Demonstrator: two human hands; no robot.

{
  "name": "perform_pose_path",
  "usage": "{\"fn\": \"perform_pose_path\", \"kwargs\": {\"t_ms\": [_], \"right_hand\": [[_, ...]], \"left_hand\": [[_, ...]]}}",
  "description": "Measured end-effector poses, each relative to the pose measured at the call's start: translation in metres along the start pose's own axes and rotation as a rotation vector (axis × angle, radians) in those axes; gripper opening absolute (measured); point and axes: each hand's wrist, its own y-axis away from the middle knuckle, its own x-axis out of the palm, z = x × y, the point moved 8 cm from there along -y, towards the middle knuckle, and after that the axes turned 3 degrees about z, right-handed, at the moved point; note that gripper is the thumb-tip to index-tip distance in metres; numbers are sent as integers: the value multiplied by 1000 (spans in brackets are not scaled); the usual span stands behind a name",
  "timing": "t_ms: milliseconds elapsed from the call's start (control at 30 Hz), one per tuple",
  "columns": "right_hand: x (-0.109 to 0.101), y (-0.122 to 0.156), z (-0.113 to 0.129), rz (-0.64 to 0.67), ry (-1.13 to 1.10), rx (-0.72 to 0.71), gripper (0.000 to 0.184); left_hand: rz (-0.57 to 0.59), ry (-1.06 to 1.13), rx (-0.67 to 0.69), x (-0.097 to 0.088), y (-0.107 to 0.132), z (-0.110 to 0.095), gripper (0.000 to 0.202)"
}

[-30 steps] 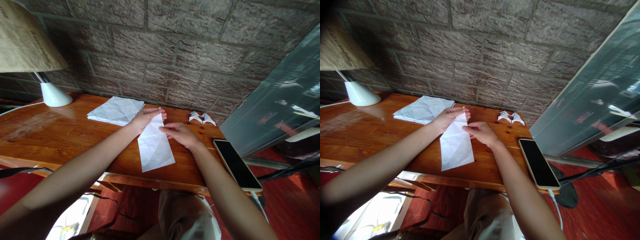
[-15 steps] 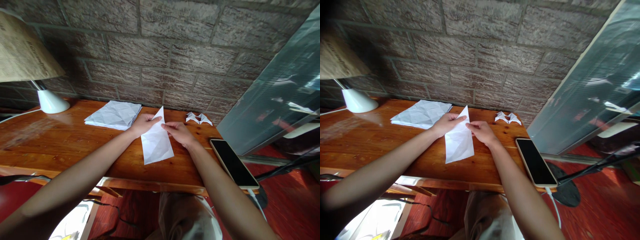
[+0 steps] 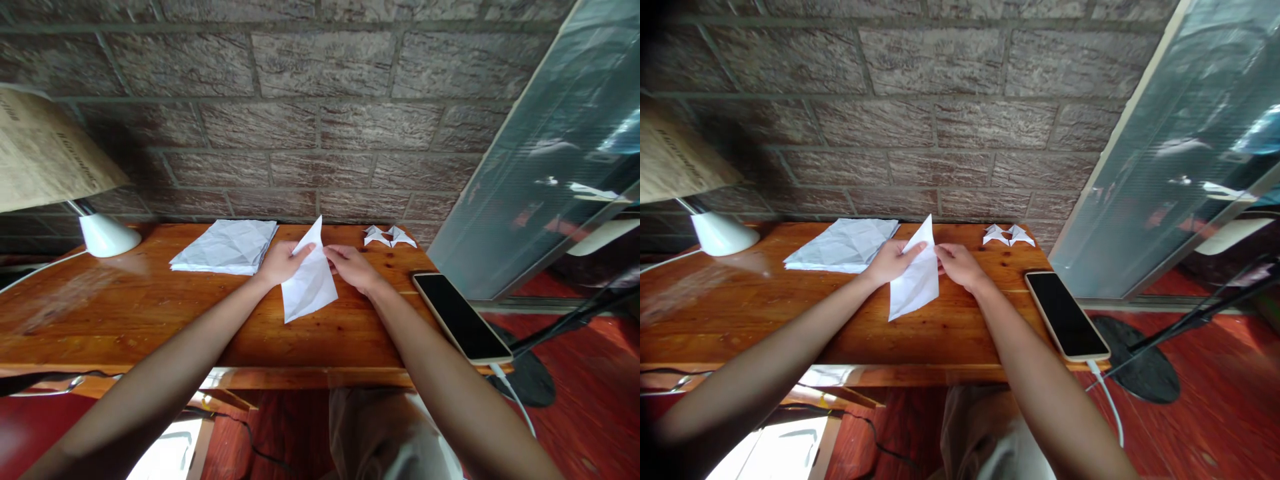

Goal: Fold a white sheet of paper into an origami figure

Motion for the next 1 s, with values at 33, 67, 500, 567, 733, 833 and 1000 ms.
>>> {"fn": "perform_pose_path", "kwargs": {"t_ms": [33,67,500,567,733,833,1000], "right_hand": [[-2,-1,0,-22,-4,-2,28],[-4,-1,0,-47,-7,-4,27],[-12,2,6,-104,-43,-37,36],[-12,2,6,-103,-36,-41,35],[-18,0,8,-156,-24,-60,28],[-22,-1,7,-190,-25,-61,26],[-16,1,7,-132,-40,-31,34]], "left_hand": [[-33,-22,15,-3,0,-2,60],[-66,-48,27,-7,0,-4,60],[-140,-194,79,-11,5,-18,58],[-136,-165,74,-11,5,-18,58],[-51,51,63,-6,2,-15,56],[-27,103,55,-6,1,-15,58],[3,93,79,-5,3,-18,54]]}}
